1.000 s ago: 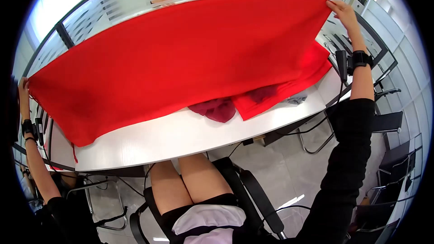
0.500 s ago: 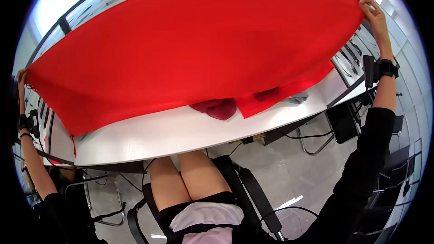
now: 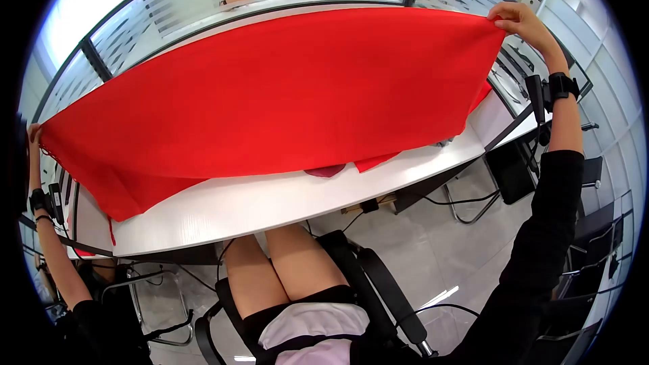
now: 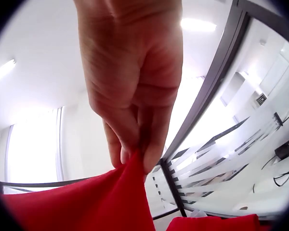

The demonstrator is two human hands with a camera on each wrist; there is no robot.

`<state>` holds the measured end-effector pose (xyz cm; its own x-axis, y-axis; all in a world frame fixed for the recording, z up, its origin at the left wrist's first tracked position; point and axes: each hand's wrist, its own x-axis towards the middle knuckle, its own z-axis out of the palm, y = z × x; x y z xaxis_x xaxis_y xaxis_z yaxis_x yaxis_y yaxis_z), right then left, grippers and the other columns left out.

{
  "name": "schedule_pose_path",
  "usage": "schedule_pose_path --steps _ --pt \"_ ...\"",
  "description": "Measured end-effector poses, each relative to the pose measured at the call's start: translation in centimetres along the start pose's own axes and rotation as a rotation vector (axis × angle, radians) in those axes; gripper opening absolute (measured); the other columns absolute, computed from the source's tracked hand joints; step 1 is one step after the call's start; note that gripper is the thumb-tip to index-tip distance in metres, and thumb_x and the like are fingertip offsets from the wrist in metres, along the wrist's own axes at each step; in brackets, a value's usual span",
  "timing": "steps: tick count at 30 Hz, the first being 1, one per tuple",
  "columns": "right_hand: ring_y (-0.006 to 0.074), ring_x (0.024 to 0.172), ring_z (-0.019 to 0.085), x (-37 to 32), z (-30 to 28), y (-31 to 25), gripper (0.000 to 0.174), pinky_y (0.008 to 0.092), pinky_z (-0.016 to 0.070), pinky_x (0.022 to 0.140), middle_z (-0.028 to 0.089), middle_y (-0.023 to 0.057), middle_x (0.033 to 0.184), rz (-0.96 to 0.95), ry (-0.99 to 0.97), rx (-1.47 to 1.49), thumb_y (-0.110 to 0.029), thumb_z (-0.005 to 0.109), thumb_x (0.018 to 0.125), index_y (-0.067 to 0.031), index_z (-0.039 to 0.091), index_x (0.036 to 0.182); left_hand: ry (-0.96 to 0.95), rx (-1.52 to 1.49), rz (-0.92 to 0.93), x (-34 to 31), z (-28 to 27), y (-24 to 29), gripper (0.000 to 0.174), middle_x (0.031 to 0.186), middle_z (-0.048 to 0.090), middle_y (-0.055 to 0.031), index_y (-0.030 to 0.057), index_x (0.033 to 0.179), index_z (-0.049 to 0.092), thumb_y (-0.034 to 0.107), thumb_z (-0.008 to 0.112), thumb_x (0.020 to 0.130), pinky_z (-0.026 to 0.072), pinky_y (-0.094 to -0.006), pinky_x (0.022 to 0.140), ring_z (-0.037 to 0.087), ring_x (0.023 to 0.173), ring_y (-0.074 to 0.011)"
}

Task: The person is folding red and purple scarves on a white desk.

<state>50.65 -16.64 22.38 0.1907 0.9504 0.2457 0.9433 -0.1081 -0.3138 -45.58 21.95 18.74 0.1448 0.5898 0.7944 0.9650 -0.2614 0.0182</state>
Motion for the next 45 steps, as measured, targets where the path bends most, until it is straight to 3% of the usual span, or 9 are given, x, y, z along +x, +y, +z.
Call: schedule_pose_path --steps 9,12,17,19,23,32,35,41,45 --pt "0.0033 0.064 0.051 0.7 2.6 -0.7 0.007 0.0168 0.0436 0.061 0.057 -0.0046 0.069 0.007 -0.103 0.11 -0.009 0.056 0.084 -0.0084 0.054 0.09 -0.093 0.088 -0.032 -1.2 -0.7 1.5 0.018 0.085 0.064 -0.0045 0.0092 0.099 0.06 0.022 0.051 0.091 0.0444 -0.023 0.068 0.059 0.074 -0.012" --pt "0.0025 0.063 0.051 0.3 3.2 -1.3 0.008 0.0173 0.0433 0.06 0.057 -0.005 0.069 0.012 -0.047 0.196 -0.012 0.057 0.085 -0.0096 0.052 0.091 0.0 0.028 0.066 -1.3 0.3 0.6 0.018 0.085 0.064 -0.0059 0.009 0.099 0.059 0.023 0.049 0.092 0.045 -0.0243 0.07 0.059 0.074 -0.0147" --pt "0.0034 0.065 0.053 0.3 3.8 -0.5 0.01 0.0186 0.0455 0.059 0.059 -0.0034 0.073 -0.004 -0.029 0.22 -0.009 0.056 0.085 -0.0095 0.054 0.095 -0.057 0.168 -0.027 -1.9 -0.5 2.8 0.018 0.084 0.063 -0.0068 0.01 0.098 0.059 0.023 0.048 0.092 0.0453 -0.0257 0.07 0.059 0.073 -0.0156" --pt "0.0043 0.066 0.055 0.3 4.2 -1.0 0.012 0.0188 0.0466 0.059 0.059 -0.0026 0.074 -0.006 -0.035 0.21 -0.007 0.056 0.085 -0.0088 0.055 0.097 -0.015 0.117 0.085 -1.8 -0.4 1.7 0.018 0.084 0.062 -0.0069 0.01 0.098 0.058 0.023 0.048 0.092 0.045 -0.0258 0.07 0.059 0.073 -0.0161" --pt "0.0033 0.067 0.053 0.7 4.6 -0.3 0.013 0.0197 0.0456 0.06 0.06 -0.0034 0.077 0.002 -0.118 0.212 -0.009 0.055 0.086 -0.0087 0.055 0.099 -0.107 0.179 -0.039 -1.6 -0.6 2.4 0.017 0.084 0.062 -0.0075 0.0092 0.097 0.058 0.023 0.049 0.091 0.0449 -0.0261 0.07 0.059 0.073 -0.0172" --pt "0.0044 0.063 0.054 0.5 5.2 -0.1 0.015 0.0187 0.0467 0.059 0.059 -0.0022 0.075 0.003 -0.142 0.316 -0.01 0.055 0.086 -0.0089 0.054 0.101 -0.133 0.2 -0.037 -1.7 0.3 1.4 0.019 0.088 0.063 -0.0089 0.0082 0.099 0.058 0.023 0.049 0.091 0.0457 -0.0277 0.073 0.06 0.076 -0.0186" --pt "0.0046 0.063 0.055 0.5 5.6 -0.5 0.015 0.019 0.0478 0.059 0.06 -0.0008 0.076 -0.001 -0.128 0.278 -0.01 0.054 0.086 -0.0085 0.055 0.101 -0.044 0.113 0.158 -2.0 0.9 -0.1 0.02 0.09 0.064 -0.0094 0.0077 0.101 0.058 0.023 0.049 0.091 0.0459 -0.0279 0.074 0.061 0.079 -0.0187" --pt "0.0057 0.061 0.057 1.1 6.0 0.8 0.015 0.019 0.0483 0.06 0.06 0.0003 0.075 0.001 -0.188 0.222 -0.012 0.055 0.086 -0.0082 0.055 0.101 -0.12 0.157 -0.03 -2.0 1.0 0.3 0.022 0.093 0.064 -0.0097 0.0066 0.103 0.059 0.023 0.05 0.091 0.0457 -0.0273 0.076 0.061 0.082 -0.0185" --pt "0.0054 0.056 0.055 0.6 6.3 -0.2 0.014 0.0181 0.0462 0.056 0.058 -0.0014 0.071 0.034 -0.174 0.27 -0.012 0.056 0.086 -0.0088 0.05 0.099 -0.09 0.134 -0.019 -2.2 1.1 0.5 0.022 0.092 0.064 -0.0092 0.0059 0.103 0.059 0.022 0.051 0.09 0.0455 -0.0269 0.077 0.061 0.082 -0.0178"
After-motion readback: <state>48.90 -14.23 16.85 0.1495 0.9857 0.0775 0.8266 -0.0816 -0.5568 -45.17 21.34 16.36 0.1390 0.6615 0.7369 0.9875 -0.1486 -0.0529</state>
